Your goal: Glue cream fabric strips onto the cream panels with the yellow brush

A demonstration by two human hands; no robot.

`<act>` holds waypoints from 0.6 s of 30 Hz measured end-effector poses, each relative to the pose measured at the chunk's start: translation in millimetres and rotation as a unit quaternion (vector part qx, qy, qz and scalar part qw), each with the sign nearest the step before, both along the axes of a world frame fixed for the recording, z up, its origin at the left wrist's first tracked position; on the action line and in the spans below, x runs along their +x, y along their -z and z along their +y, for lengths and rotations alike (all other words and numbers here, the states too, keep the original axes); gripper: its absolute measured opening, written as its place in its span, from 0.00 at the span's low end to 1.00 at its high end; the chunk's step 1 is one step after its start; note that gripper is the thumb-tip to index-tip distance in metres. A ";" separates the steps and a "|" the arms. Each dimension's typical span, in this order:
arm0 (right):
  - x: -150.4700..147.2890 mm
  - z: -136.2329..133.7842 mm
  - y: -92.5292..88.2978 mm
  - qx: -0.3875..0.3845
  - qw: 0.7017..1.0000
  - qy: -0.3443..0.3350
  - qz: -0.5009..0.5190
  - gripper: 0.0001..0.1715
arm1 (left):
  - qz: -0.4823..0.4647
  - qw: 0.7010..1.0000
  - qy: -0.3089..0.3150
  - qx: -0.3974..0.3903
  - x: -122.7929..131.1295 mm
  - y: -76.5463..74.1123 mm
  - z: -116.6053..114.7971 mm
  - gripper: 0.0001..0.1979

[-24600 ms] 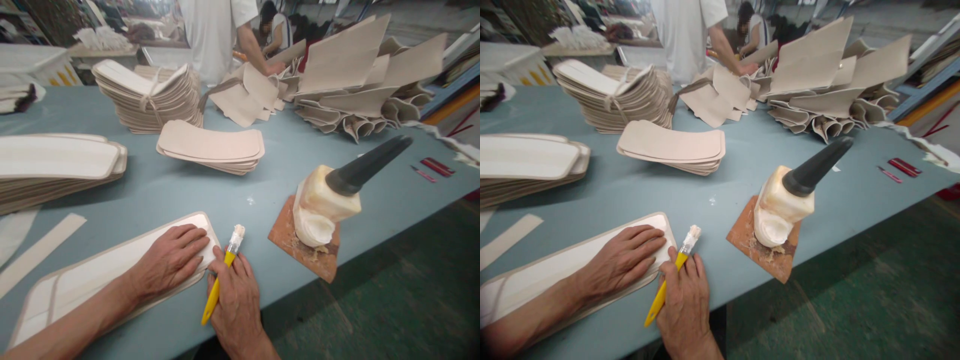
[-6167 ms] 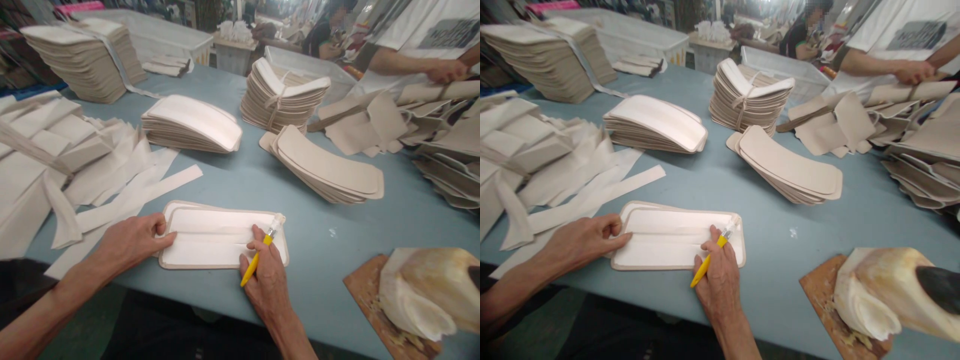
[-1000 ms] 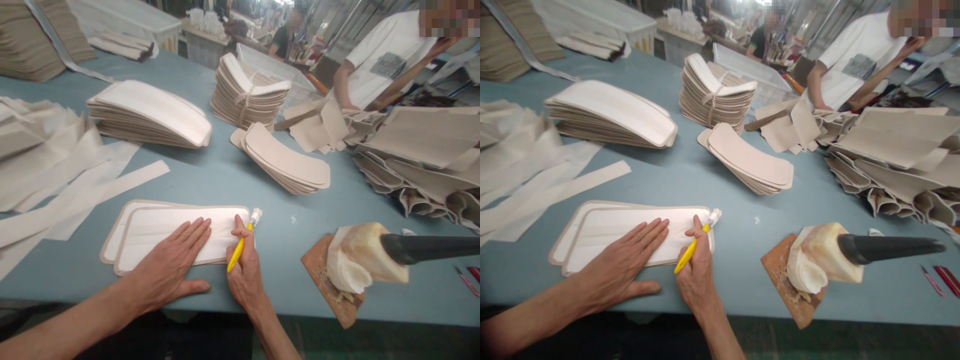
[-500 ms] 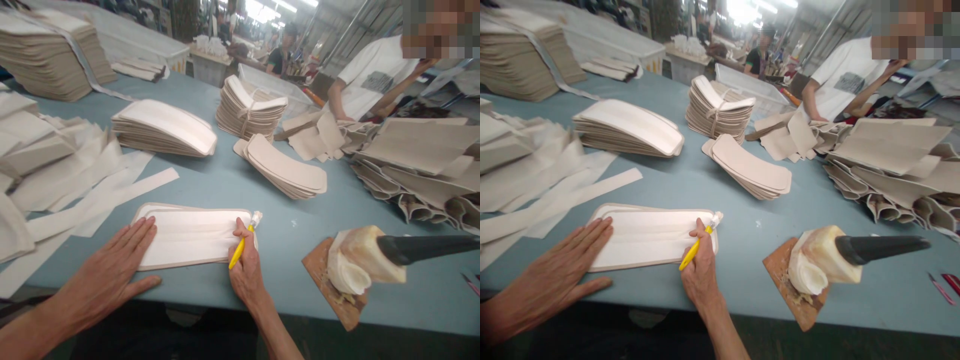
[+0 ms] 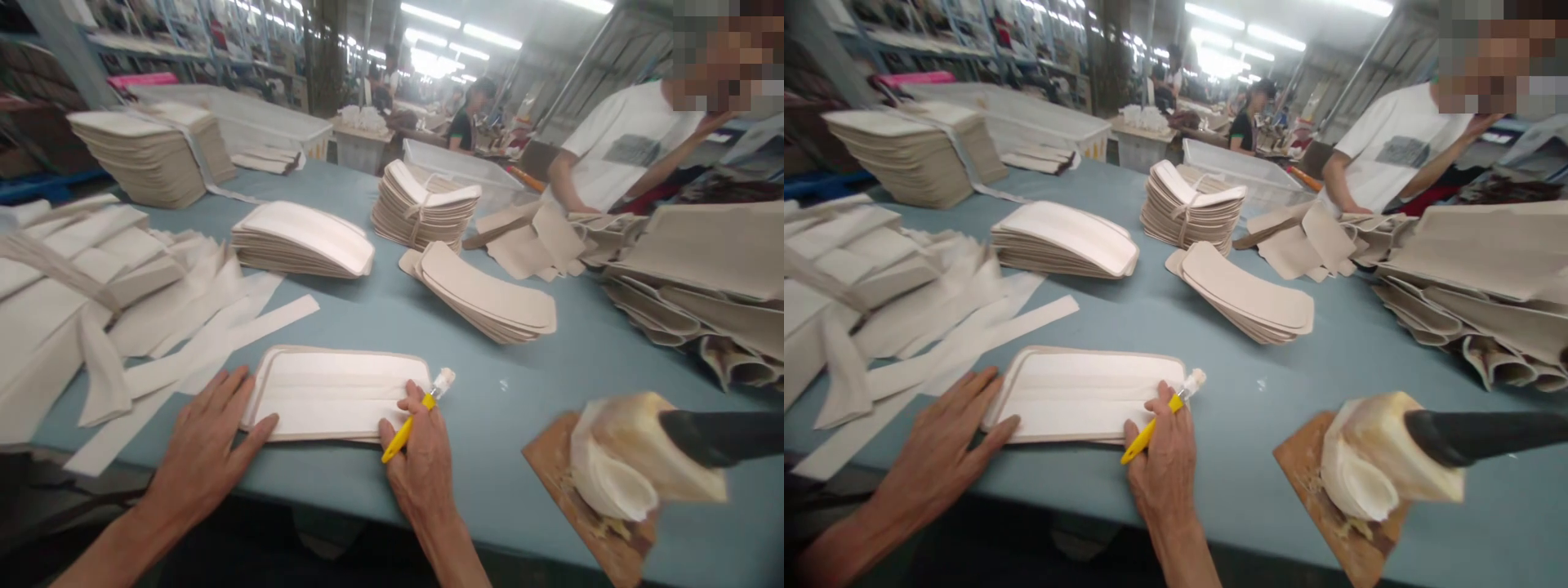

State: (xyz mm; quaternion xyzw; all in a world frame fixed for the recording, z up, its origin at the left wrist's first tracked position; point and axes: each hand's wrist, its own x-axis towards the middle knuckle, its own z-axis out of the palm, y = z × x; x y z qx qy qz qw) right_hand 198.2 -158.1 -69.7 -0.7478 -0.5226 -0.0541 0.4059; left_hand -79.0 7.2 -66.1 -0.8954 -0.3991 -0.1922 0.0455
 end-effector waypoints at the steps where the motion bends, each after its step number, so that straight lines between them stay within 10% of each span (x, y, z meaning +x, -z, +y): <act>1: -0.4 1.9 1.2 0.002 1.000 -0.001 -0.003 0.13 | 0.001 1.000 -0.015 -0.001 0.6 -2.0 0.1 0.30; 11: -67.8 30.0 -58.9 0.038 0.969 -0.199 0.142 0.13 | -0.162 0.981 -0.082 -0.068 -9.2 -31.1 -20.4 0.23; 18: -46.4 15.9 -41.0 0.065 0.989 -0.071 0.109 0.06 | -0.327 0.889 -0.193 -0.255 -22.5 -43.9 -59.1 0.25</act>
